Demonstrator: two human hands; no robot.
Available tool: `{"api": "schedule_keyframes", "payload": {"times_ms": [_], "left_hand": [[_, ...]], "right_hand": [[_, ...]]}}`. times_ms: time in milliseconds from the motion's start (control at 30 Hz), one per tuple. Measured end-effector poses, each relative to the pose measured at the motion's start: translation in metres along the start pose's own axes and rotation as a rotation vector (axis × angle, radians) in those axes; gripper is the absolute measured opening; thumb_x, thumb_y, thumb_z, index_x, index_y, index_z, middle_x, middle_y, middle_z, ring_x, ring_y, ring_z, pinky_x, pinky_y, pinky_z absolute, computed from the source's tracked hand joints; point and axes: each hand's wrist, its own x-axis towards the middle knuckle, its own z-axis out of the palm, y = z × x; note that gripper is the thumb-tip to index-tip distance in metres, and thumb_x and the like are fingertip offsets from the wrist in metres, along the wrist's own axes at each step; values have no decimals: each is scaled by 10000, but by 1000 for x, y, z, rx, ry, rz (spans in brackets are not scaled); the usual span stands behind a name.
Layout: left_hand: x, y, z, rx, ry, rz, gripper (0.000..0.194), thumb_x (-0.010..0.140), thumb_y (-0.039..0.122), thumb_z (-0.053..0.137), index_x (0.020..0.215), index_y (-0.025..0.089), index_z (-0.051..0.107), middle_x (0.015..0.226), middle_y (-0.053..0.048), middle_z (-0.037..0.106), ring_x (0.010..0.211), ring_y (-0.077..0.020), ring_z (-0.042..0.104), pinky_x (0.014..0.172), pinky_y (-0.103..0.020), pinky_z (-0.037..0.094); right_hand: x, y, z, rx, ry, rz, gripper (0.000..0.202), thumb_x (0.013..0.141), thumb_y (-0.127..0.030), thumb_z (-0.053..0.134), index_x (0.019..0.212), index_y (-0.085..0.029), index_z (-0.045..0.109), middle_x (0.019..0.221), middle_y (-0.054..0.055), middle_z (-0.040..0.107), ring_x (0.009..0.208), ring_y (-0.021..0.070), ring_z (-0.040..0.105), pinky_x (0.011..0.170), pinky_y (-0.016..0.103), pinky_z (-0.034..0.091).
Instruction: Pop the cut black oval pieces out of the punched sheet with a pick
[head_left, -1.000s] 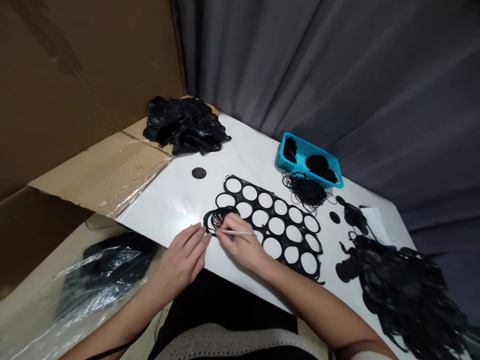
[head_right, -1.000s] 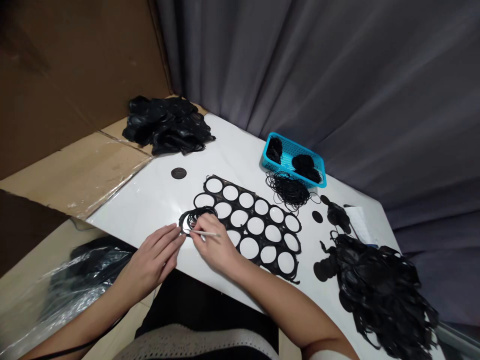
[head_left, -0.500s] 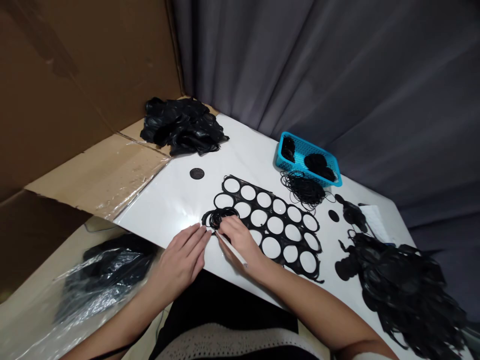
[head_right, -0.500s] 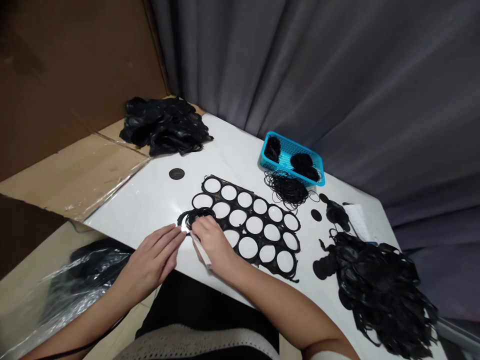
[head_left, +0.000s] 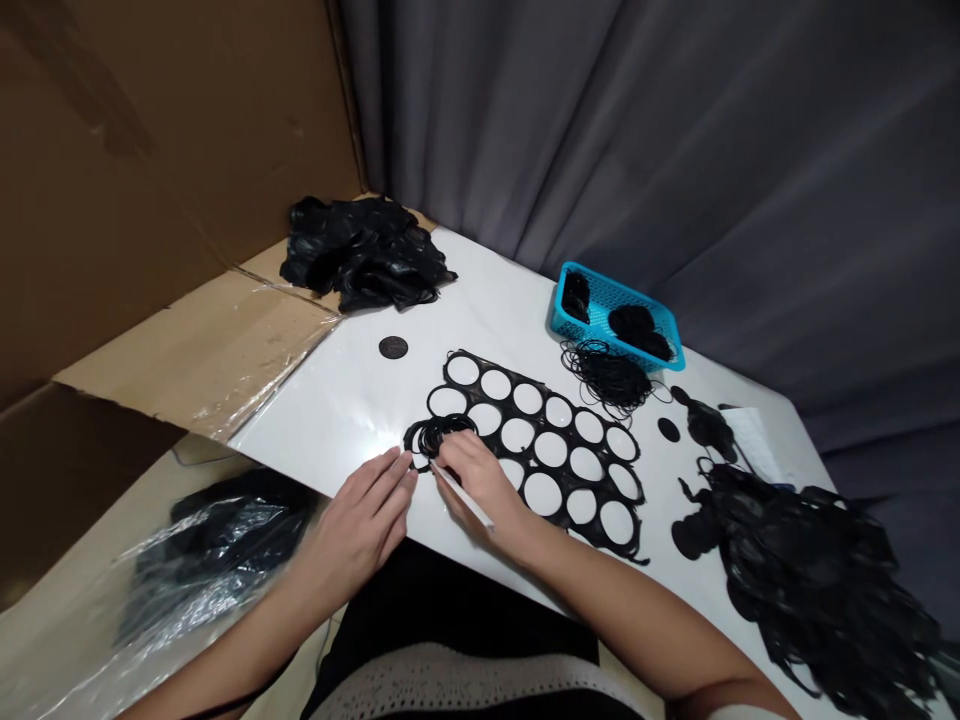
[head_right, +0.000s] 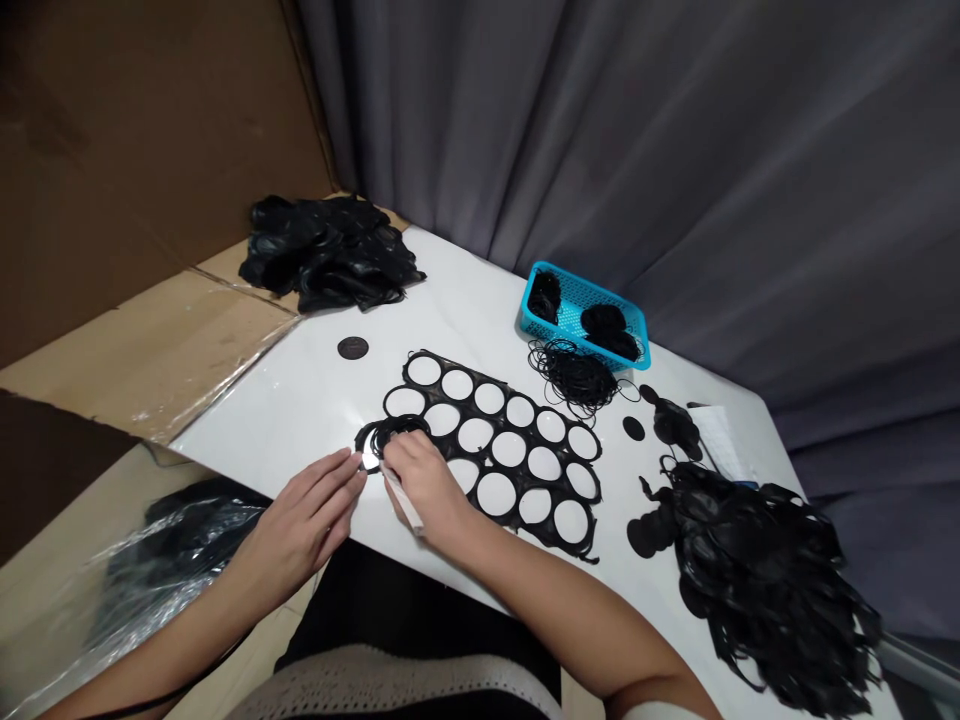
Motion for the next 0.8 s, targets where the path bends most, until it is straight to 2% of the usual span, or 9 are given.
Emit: {"api": "schedule_keyframes", "payload": {"times_ms": [133, 200, 300, 433, 500, 600, 700, 800], "left_hand": [[0, 0, 1, 11, 5, -1, 377, 970, 123, 476, 1330, 151, 587, 1366, -136, 614, 1366, -306, 481, 1098, -481, 459], [0, 0, 1, 24, 3, 0, 375, 973, 136, 480, 1333, 152, 583, 1365, -136, 616, 1357, -308, 491, 1093, -482, 463], [1, -2, 0, 55, -2, 19, 350, 980, 161, 485, 1312, 146, 592, 1351, -136, 625, 1337, -306, 513, 1076, -467, 475], [2, -8, -3, 114, 27, 78, 311, 988, 184, 485, 1274, 147, 603, 1330, -132, 637, 1299, -294, 546, 1049, -441, 480], [5, -15, -6, 122, 57, 120, 286, 991, 207, 491, 1245, 159, 613, 1301, -124, 651, 1263, -287, 569, 1024, -430, 481], [21, -29, -14, 71, 82, 160, 213, 991, 297, 510, 1110, 198, 656, 1154, -91, 701, 1103, -264, 637, 899, -396, 508], [56, -33, -24, -53, 70, 120, 207, 1000, 340, 484, 997, 241, 666, 991, -46, 701, 937, -226, 651, 774, -344, 510], [100, -19, -29, -204, 77, 44, 230, 1011, 350, 456, 1021, 241, 658, 1016, -45, 674, 949, -209, 635, 802, -318, 514]], "right_hand": [[1, -4, 2, -69, -93, -23, 137, 953, -141, 479, 840, -218, 496, 972, 80, 595, 928, 231, 495, 794, 350, 441], [6, 0, -3, -95, -80, -31, 132, 947, -147, 474, 839, -217, 501, 967, 83, 603, 914, 235, 497, 785, 356, 432], [20, 18, -27, -99, 140, 94, 190, 934, -177, 456, 750, -224, 464, 816, 44, 572, 797, 214, 494, 723, 341, 399], [25, 48, -90, -29, 527, 413, 245, 887, -292, 555, 675, -230, 451, 654, -20, 507, 652, 168, 455, 652, 306, 364], [19, 56, -120, 133, 650, 488, 285, 827, -325, 639, 639, -228, 448, 617, -35, 501, 641, 155, 473, 656, 299, 380], [3, 57, -150, 595, 635, 543, 371, 703, -334, 771, 605, -221, 431, 644, -29, 564, 699, 157, 568, 712, 306, 452], [-12, 50, -161, 961, 552, 615, 407, 606, -305, 862, 609, -201, 468, 733, -8, 646, 733, 139, 617, 727, 286, 506], [-26, 44, -164, 1126, 502, 648, 402, 586, -268, 891, 639, -188, 502, 809, 8, 690, 790, 131, 656, 696, 237, 529]]}}
